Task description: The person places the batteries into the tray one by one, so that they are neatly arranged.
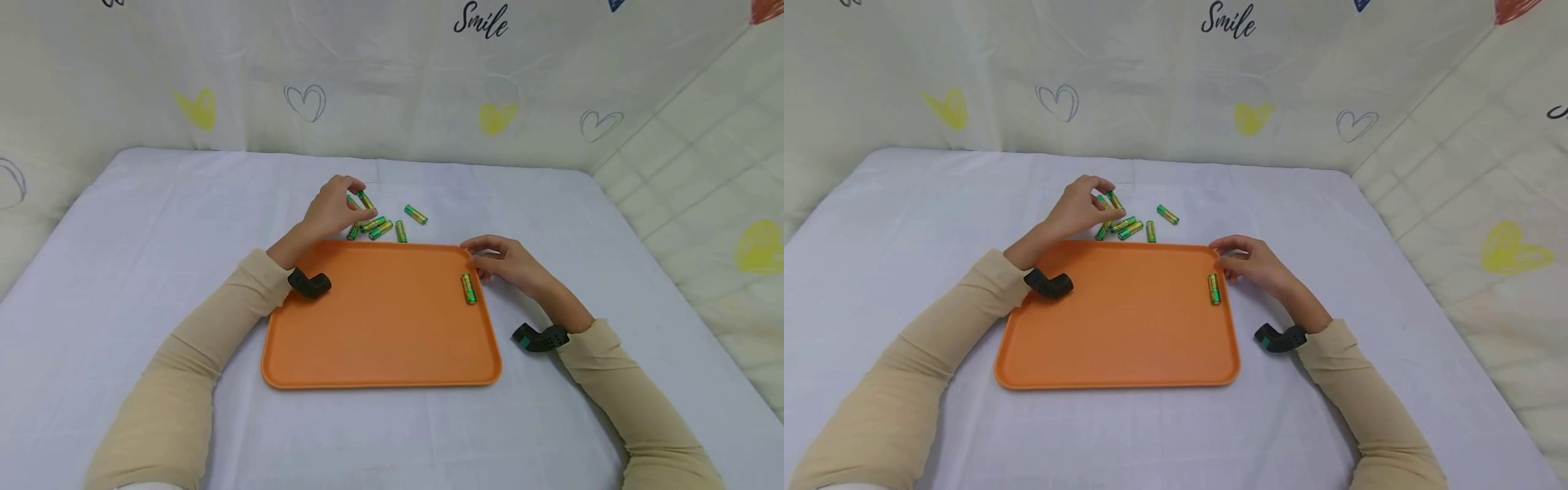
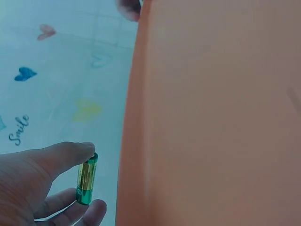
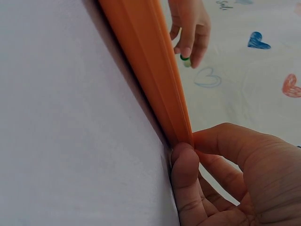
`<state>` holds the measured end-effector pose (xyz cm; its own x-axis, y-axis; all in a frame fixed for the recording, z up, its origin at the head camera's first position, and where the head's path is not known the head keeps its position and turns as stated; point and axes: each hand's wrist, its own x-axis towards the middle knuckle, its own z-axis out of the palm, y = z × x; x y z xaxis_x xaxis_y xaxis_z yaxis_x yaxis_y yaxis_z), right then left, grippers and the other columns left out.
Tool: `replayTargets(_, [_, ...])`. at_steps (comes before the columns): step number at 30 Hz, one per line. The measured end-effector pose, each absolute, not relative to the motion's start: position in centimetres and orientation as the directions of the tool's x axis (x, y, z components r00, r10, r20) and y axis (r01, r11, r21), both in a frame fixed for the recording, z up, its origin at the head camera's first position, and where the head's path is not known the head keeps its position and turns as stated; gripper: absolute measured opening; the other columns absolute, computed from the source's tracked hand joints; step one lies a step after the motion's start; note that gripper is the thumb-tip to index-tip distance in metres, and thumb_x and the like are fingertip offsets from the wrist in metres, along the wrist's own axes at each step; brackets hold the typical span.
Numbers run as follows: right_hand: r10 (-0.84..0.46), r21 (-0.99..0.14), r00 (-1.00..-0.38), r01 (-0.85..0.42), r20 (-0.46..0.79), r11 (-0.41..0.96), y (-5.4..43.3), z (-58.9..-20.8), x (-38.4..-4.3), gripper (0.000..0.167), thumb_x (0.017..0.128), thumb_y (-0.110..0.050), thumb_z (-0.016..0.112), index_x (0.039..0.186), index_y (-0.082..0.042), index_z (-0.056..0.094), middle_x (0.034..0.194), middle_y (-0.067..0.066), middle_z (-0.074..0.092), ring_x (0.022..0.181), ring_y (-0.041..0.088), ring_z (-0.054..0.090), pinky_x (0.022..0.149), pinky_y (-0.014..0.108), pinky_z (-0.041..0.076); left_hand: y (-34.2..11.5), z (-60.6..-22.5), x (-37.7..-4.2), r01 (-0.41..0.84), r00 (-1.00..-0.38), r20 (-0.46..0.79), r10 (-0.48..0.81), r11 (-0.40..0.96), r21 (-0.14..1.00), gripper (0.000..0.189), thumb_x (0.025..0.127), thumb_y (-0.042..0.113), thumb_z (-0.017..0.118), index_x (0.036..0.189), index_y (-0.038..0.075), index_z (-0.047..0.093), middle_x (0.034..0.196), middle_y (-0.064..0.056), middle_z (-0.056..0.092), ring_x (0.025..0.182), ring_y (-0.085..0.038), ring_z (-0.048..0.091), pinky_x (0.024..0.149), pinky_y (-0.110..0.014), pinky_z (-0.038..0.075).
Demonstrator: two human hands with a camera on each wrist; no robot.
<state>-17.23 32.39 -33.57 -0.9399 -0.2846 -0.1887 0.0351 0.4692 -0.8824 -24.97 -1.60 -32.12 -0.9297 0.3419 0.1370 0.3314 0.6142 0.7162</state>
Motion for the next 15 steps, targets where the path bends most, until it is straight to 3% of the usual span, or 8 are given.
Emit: replayTargets(15, [-0.284, -0.876, -0.939, 0.034, -0.193, 0.481, 32.4, -33.5, -17.3, 0.039, 0.097, -0.016, 0.061, 0.132, 0.000, 0.054, 0.122, 0.014, 0.055, 0.072, 0.010, 0.055, 0.065, 0.020, 0.048, -0.1, -31.7, -23.9, 0.388, -0.900, 0.149, 0.410, 0.594, 0.705, 0.059, 0.086, 0.029, 0.075, 0.133, 0.001, 0.053, 0.126, -0.013, 0.051, 0.094, -0.024, 0.057, 0.079, -0.036, 0.050])
